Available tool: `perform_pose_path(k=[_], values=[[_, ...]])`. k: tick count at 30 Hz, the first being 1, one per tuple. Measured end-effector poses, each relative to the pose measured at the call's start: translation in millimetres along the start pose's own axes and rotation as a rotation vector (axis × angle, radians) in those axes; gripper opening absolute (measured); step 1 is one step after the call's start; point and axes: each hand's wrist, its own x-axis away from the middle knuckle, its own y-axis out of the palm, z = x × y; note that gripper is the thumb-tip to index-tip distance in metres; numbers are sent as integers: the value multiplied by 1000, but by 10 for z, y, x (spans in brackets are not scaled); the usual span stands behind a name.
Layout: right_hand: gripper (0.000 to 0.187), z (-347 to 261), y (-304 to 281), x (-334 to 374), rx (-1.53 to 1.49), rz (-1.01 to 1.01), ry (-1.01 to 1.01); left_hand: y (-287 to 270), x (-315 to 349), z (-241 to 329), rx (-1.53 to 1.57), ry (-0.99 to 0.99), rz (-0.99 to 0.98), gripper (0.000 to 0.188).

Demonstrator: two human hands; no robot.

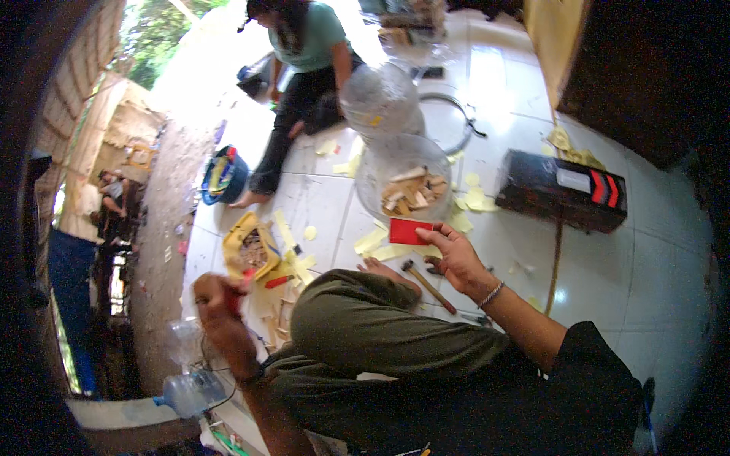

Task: The person sits on the floor and assembles small red paper boxes by cutting, folding, and inserting wooden sticks into the structure. The person uses scissors to trim edges and repeatedly folds the paper to form the box shape.

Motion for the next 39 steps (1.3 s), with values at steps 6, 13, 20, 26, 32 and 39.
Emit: perform_pose_path(k=[6, 13, 20, 26, 32, 39], values=[[26, -313, 1445, 444, 167, -504, -145, 115, 122, 85, 76, -103, -46, 18], [28, -21, 2328, 708, 453, -750, -232, -163, 228, 114, 279, -75, 268, 25], [31, 76, 2589, 671, 686, -889, -212, -559, 366, 41, 357, -96, 338, 22], [35, -9, 2719, 636, 791, -1108, -174, -689, 494, 114, 340, -169, 209, 17], [32, -8, 2646, 673, 839, -1071, -128, -825, 561, 116, 34, -171, 107, 19], [21, 17, 2540, 563, 938, -1051, -361, -782, 577, 153, -162, -142, 45, 20]])
